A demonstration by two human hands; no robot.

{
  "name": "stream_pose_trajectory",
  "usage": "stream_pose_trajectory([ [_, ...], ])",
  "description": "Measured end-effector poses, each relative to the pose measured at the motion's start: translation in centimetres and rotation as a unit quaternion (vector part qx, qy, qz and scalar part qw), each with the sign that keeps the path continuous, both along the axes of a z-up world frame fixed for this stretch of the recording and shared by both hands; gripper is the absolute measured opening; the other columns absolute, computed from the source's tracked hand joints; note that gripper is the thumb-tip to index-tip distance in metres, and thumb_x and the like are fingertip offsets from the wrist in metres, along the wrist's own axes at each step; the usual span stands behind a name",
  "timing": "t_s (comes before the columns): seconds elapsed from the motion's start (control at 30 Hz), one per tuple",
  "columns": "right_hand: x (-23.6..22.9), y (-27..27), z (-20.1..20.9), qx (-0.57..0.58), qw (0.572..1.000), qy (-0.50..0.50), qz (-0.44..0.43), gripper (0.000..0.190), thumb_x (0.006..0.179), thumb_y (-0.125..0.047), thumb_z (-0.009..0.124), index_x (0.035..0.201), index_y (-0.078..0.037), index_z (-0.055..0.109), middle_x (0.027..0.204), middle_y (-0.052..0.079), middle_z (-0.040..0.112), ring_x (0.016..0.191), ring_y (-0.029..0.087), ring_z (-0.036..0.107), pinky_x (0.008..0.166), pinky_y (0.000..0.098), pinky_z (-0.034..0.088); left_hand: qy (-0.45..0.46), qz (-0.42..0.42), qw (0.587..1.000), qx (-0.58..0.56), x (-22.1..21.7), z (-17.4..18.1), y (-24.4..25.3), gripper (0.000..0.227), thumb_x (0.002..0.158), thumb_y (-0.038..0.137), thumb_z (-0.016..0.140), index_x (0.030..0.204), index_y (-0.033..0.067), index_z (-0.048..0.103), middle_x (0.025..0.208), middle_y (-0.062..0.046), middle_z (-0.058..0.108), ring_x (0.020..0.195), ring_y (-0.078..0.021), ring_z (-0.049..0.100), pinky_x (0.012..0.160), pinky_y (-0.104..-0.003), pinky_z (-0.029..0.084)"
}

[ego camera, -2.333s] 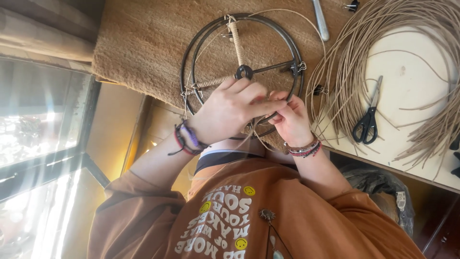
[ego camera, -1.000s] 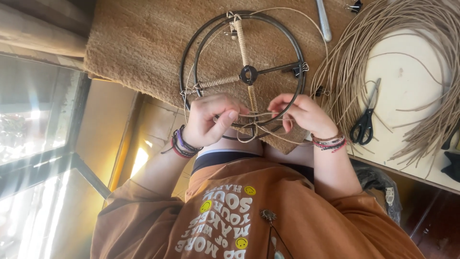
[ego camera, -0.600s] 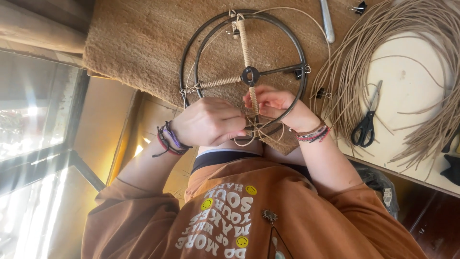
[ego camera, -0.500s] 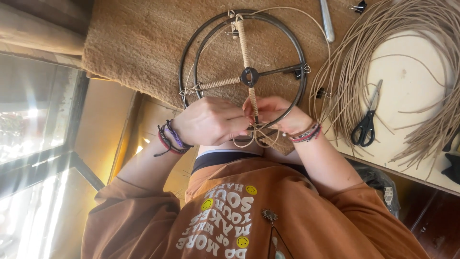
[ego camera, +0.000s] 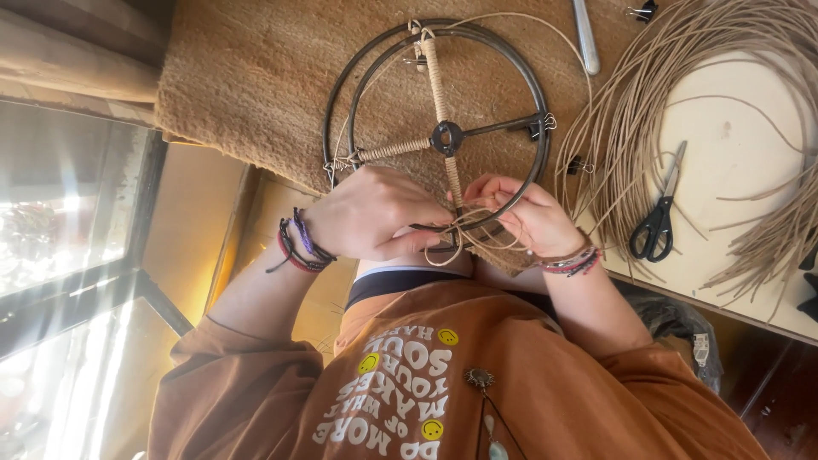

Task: Weaving rope onto a circular metal frame to create a patterned surface.

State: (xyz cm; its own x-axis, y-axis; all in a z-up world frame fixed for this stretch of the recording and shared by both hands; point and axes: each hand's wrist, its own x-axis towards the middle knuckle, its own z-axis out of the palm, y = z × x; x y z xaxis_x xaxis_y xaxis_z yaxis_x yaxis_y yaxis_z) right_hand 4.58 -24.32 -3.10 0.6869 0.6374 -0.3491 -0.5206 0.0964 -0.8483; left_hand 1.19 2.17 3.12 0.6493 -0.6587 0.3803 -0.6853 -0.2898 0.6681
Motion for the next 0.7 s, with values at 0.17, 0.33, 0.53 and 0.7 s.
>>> stream_pose_trajectory([
  [0.17,1.5,-1.0,-3.6,0.280,0.955,0.090,-0.017,0.030,0.092,-0.035,0.064,0.091,-0.011,0.046,0.078,0.001,0.041,0.071,0.015,0.052,0.083,0.0396,0.051,0.001,0.029,0.998,0.061,-0.1,-1.4,-0.3,0.034,0.104,0.033,0.046,0.081,0.0186,0.066,0.067,0.001,0.064,0.067,-0.0206,0.069,0.066,-0.033,0.057],
  [0.33,1.5,-1.8,-5.4,0.170,0.985,-0.006,-0.041,0.022,0.095,-0.009,0.057,0.080,-0.011,0.041,0.064,-0.007,0.027,0.050,0.006,0.028,0.049,0.0241,0.033,0.064,0.133,0.989,0.000,0.9,-1.7,-1.5,0.029,0.102,0.029,0.049,0.079,0.0201,0.064,0.066,0.003,0.059,0.062,-0.0229,0.065,0.057,-0.036,0.055],
  [0.53,0.8,-1.7,-8.2,0.265,0.956,-0.086,-0.090,0.024,0.098,-0.003,0.063,0.093,-0.012,0.042,0.071,-0.002,0.041,0.051,0.007,0.046,0.057,0.0307,0.047,-0.214,0.278,0.926,0.139,1.5,0.7,-6.1,0.017,0.099,0.031,0.067,0.108,0.0187,0.074,0.115,-0.002,0.060,0.103,-0.0248,0.057,0.081,-0.038,0.046],
  [0.7,-0.7,-1.9,-7.6,0.128,0.974,-0.022,-0.183,0.020,0.095,-0.008,0.071,0.105,-0.013,0.054,0.089,0.003,0.059,0.072,0.018,0.062,0.065,0.0241,0.056,-0.042,0.030,0.917,0.394,4.6,2.6,-7.8,0.014,0.083,0.025,0.072,0.091,0.0339,0.080,0.156,-0.002,0.055,0.159,-0.0324,0.021,0.124,-0.063,-0.003],
])
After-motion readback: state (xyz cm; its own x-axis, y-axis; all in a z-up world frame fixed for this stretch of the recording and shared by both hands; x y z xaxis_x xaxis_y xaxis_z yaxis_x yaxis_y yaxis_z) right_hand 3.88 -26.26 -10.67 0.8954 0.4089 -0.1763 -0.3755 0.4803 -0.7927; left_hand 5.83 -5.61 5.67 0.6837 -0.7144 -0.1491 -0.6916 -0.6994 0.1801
